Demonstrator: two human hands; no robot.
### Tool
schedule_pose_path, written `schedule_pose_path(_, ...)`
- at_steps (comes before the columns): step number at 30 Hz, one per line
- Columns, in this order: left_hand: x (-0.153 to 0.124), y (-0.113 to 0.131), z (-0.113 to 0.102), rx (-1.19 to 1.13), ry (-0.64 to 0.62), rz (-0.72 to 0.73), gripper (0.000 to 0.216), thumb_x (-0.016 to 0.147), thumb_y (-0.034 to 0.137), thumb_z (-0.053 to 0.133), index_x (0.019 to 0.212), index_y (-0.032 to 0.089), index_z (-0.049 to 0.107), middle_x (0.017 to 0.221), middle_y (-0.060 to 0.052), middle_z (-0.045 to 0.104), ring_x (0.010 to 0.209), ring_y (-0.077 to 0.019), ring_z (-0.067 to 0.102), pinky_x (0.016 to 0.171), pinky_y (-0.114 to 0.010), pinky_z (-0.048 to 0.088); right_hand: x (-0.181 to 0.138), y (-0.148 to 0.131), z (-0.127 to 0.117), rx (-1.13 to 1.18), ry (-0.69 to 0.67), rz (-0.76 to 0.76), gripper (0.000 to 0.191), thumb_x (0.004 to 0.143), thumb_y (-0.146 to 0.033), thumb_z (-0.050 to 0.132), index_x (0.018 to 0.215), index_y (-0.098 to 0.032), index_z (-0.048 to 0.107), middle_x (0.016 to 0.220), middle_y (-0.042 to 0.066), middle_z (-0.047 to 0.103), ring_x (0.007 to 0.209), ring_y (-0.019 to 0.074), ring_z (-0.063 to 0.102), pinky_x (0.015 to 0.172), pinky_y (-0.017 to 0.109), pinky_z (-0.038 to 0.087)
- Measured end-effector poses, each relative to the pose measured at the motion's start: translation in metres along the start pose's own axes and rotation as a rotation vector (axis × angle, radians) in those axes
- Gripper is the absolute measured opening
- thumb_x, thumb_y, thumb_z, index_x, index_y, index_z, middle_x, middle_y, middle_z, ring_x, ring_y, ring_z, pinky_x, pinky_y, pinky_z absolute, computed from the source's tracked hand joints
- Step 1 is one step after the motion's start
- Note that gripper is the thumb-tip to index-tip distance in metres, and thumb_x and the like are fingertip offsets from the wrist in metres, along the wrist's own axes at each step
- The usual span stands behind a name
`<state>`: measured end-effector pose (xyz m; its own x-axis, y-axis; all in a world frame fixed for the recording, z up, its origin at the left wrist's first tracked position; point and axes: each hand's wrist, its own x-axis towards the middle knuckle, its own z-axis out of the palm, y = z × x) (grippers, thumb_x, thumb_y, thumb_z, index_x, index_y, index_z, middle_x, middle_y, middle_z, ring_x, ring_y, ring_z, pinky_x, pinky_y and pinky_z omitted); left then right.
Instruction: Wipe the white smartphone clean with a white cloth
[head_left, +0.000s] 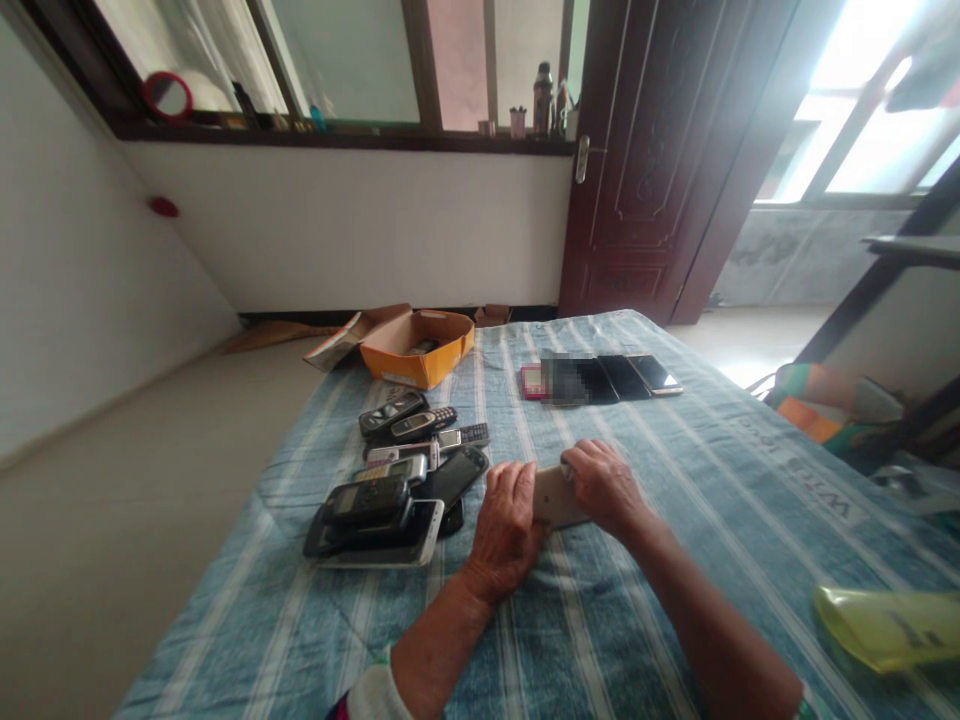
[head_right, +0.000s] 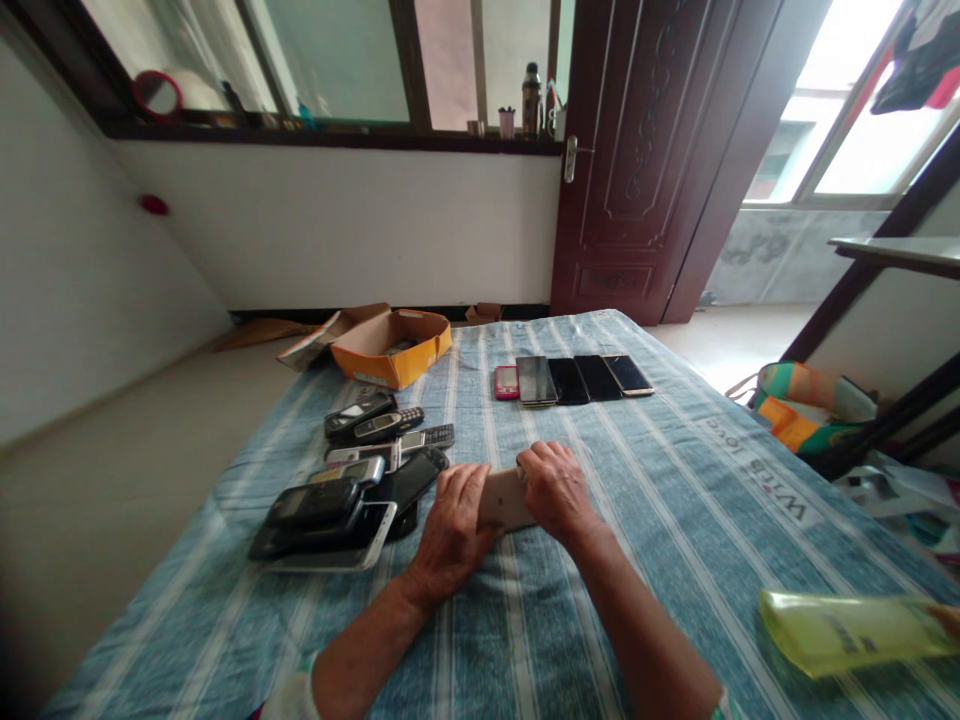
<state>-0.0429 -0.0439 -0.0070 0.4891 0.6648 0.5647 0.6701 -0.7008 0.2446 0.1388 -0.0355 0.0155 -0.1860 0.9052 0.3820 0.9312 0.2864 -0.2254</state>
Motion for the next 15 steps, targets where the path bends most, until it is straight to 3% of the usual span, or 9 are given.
schedule_pose_path(4,-0.002,-0.001,0.006,0.012,0.045,-0.017,0.059,0.082,0.031,0.053,0.134,0.009,0.037,0.119,-0.019,0.053,0.111,-0.0336,0.048,0.096,-0.054,0.041,0.005,-0.021,0.003,0.014,-0.036,-0.072,0.018,0.086,-0.011,0.049,0.08,-0.019,0.065,0.083,0.004,0.061,0.078,0.0174,0.047,0.07,0.029,0.03)
schedule_pose_path(8,-0.006,-0.002,0.009,0.034,0.074,-0.109,0.077,0.075,0.033,0.062,0.139,0.007,0.027,0.123,-0.02,0.052,0.115,-0.0354,0.048,0.097,-0.055,0.041,0.009,-0.035,0.007,0.026,-0.075,-0.102,0.018,0.088,-0.013,0.049,0.081,-0.019,0.065,0.083,0.005,0.061,0.078,0.0174,0.048,0.07,0.029,0.03)
schedule_pose_path(15,-0.009,-0.003,0.009,0.079,-0.028,-0.362,0.093,0.065,0.031,0.071,0.14,0.005,0.024,0.111,-0.017,0.061,0.098,-0.0317,0.059,0.083,-0.045,0.05,0.014,-0.044,0.013,0.043,-0.079,-0.123,0.015,0.087,-0.017,0.052,0.078,-0.019,0.063,0.082,0.004,0.062,0.076,0.0173,0.049,0.068,0.029,0.029)
